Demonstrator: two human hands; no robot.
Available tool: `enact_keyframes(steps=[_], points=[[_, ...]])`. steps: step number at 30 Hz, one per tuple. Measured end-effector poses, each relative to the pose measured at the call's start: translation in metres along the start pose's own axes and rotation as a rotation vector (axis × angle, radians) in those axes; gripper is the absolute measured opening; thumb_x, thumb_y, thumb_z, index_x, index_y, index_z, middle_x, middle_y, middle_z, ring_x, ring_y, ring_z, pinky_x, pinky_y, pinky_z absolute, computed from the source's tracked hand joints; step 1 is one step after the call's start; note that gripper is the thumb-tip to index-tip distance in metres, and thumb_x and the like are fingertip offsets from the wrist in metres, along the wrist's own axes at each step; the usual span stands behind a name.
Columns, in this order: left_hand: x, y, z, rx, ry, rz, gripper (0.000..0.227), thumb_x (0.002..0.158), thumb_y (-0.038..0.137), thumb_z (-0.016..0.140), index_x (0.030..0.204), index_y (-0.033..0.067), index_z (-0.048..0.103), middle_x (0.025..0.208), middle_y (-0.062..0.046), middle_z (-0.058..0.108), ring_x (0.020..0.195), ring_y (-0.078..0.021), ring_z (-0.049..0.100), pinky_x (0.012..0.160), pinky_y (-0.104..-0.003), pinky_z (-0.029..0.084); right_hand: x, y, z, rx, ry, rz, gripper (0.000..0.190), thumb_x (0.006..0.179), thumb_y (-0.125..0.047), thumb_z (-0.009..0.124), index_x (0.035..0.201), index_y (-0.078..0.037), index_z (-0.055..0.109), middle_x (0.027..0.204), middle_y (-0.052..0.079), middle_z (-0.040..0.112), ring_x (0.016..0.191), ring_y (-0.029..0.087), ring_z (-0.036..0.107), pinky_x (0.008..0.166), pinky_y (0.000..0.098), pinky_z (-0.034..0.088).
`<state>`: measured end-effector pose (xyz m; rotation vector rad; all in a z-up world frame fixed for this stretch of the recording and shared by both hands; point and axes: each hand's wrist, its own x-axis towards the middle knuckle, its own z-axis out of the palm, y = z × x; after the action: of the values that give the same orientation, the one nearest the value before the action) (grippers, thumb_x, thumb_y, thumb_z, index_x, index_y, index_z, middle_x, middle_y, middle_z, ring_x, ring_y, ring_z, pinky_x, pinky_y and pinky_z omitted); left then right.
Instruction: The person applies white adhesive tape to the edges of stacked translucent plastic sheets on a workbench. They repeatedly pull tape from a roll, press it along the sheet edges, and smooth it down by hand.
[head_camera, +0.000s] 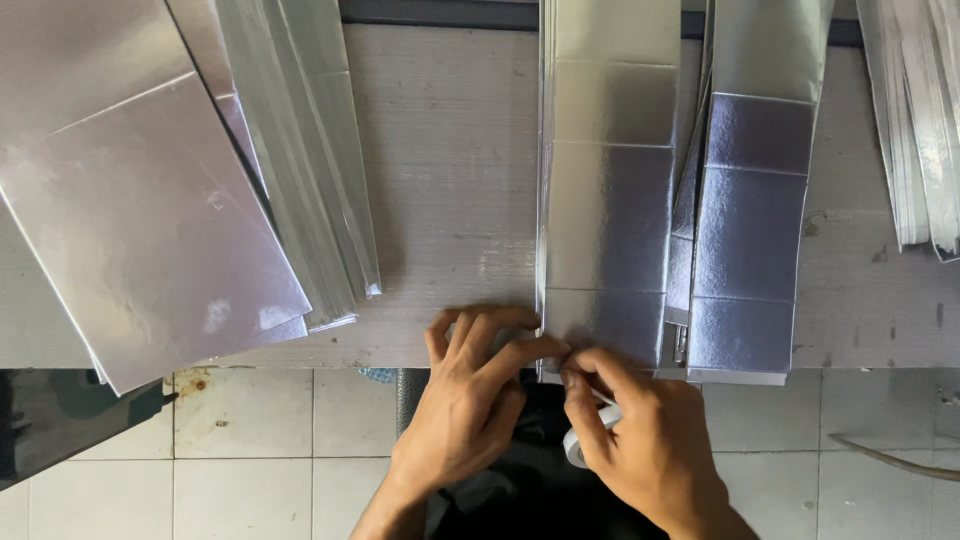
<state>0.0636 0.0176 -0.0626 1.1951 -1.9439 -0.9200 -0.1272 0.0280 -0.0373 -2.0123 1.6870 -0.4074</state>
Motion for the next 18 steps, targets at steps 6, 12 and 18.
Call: enact_keyframes(steps=[6,12,18], points=[[0.000,-0.001,0.002,0.011,0.019,0.006,0.053,0.077,-0.001,0.050,0.126,0.0163,0.063,0.127,-0.010,0.058,0.118,-0.0282,0.056,0.105,-0.048,0.027,-0.002,0.000,0.005,-0.013,0.055,0.013,0.008,0.092,-0.024,0.062,0.094,-0.022,0.069,0.076,-0.005,0.079,0.070,0.014,0.079,0.057,0.0326,0.055],[0.004,0.002,0.005,-0.004,0.076,-0.024,0.020,0.099,0.017,0.059,0.117,0.0182,0.066,0.123,-0.005,0.061,0.115,-0.0229,0.057,0.099,-0.044,0.027,-0.005,0.004,0.011,-0.063,0.099,-0.016,0.005,0.091,-0.025,0.064,0.093,-0.022,0.067,0.071,-0.006,0.076,0.062,0.017,0.074,0.053,0.0352,0.052],[0.005,0.004,0.010,0.068,0.133,-0.043,0.023,0.092,0.014,0.063,0.114,0.0215,0.065,0.119,-0.002,0.059,0.111,-0.0208,0.057,0.098,-0.043,0.029,-0.005,-0.004,-0.009,-0.153,0.098,-0.165,0.010,0.094,-0.020,0.064,0.102,-0.018,0.070,0.086,-0.005,0.078,0.068,0.013,0.075,0.052,0.0314,0.053]])
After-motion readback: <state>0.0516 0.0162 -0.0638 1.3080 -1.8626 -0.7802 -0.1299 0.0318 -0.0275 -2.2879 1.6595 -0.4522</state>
